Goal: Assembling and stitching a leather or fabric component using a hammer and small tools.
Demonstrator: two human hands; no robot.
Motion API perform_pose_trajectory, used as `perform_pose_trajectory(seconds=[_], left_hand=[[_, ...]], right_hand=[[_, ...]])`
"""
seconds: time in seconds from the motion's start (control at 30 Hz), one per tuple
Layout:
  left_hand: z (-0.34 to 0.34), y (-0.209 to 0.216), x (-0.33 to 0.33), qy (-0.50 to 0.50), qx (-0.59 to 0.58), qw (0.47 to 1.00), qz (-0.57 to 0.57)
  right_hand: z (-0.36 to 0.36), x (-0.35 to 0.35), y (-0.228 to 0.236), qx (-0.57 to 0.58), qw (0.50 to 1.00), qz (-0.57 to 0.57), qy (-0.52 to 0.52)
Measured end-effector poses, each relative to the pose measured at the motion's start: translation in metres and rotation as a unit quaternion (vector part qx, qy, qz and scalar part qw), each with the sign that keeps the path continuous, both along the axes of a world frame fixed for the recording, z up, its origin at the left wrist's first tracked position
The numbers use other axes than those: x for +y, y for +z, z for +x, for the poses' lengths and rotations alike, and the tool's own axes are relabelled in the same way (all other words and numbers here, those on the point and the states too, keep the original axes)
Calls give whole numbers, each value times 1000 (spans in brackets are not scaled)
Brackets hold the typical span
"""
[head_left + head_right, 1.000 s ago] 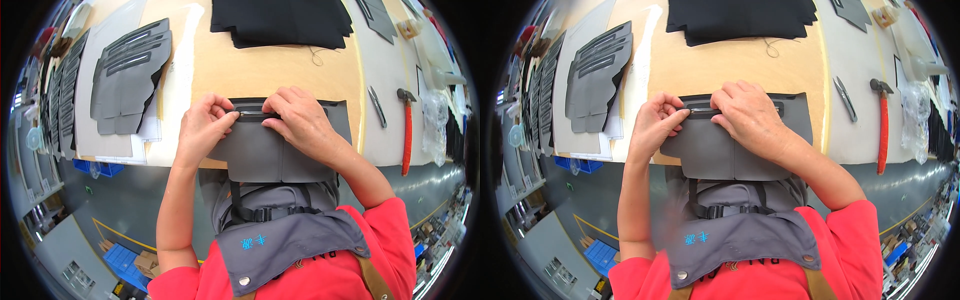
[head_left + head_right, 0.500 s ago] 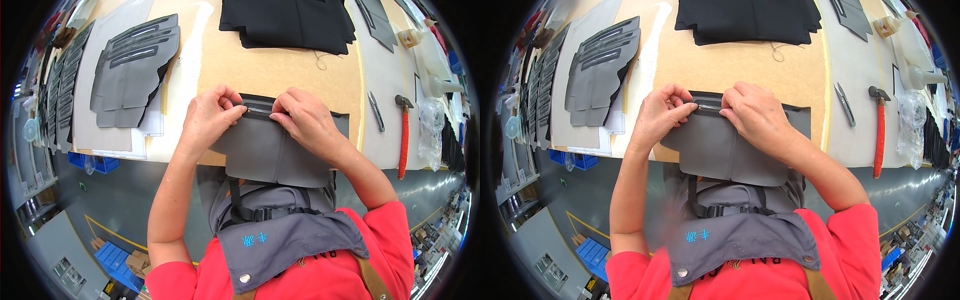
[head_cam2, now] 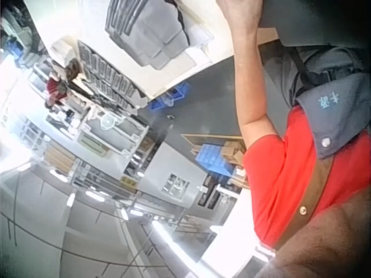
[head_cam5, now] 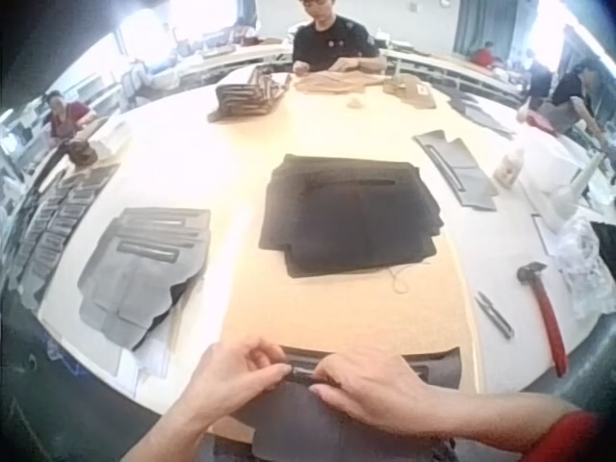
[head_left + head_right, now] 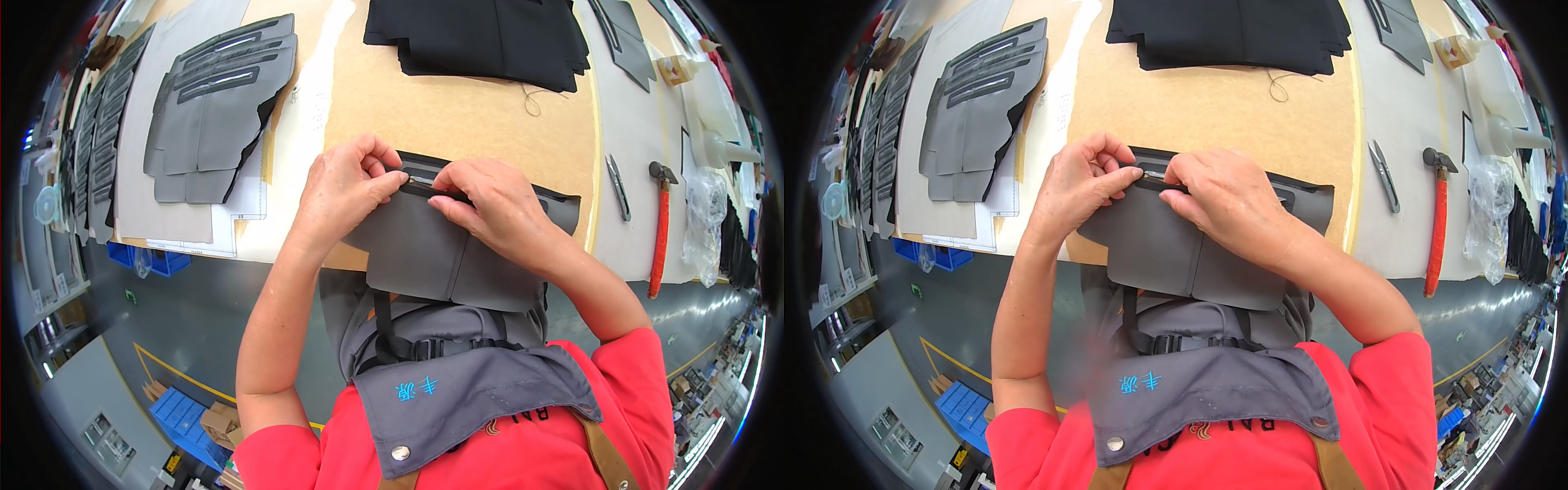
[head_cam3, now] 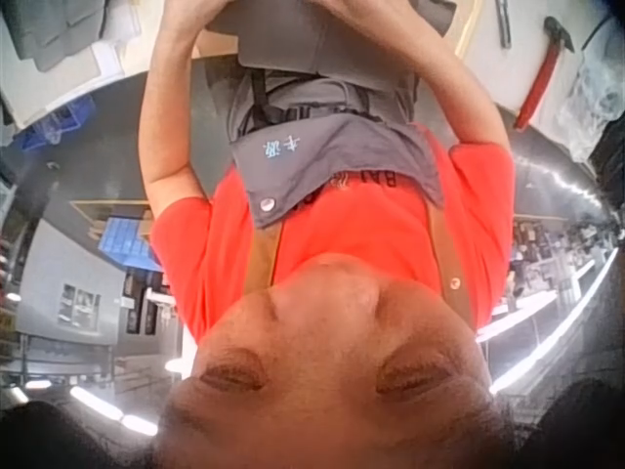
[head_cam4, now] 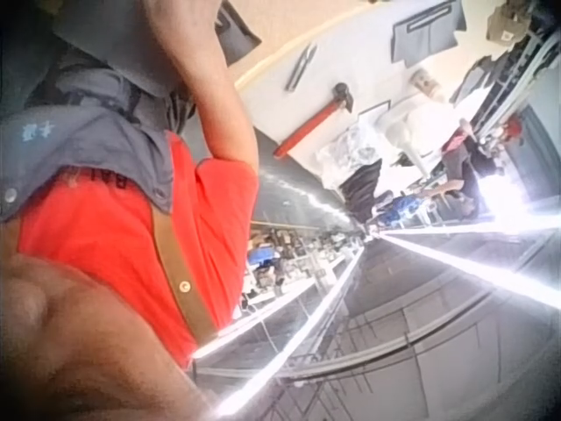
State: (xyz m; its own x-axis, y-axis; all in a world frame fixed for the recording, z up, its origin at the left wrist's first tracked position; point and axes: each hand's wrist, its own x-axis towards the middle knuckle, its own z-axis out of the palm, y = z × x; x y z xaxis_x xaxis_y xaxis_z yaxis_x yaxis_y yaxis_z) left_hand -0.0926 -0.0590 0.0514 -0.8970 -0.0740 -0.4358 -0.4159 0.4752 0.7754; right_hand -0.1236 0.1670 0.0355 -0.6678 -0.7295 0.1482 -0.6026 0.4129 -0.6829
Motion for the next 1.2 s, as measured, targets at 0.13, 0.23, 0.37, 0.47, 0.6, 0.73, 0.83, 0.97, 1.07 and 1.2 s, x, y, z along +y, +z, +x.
perform_pose_trajectory(seconds=[0.13,0.23,0.37,0.47,0.6,0.73,0.83,0.97,1.07,1.2], left_hand=[[2,-3,0,5,23,1000,8],[19,-9,3,6,202,976,-79],[54,-29,5,-91,381,900,-191],[63,-35,6,-125,395,874,-256],[62,-30,6,-142,380,873,-270],[63,-31,4,-158,391,864,-274],[63,-29,5,-162,389,862,-281],[64,-27,7,-160,378,870,-274],[65,-27,6,-159,370,875,-269],[64,-24,6,-151,342,892,-254]], right_hand=[[1,-5,-5,-14,1000,-1,-25],[1,-6,-8,-26,999,8,-33],[4,-6,-9,10,999,-4,-32],[1,-6,-11,20,1000,-13,-16],[-2,-8,-15,56,997,-43,3],[-1,-6,-17,48,998,-38,6],[-2,-4,-18,64,997,-47,19],[-5,3,-24,108,991,-45,64],[-6,4,-24,156,983,-45,90],[-3,6,-26,208,971,-27,111]])
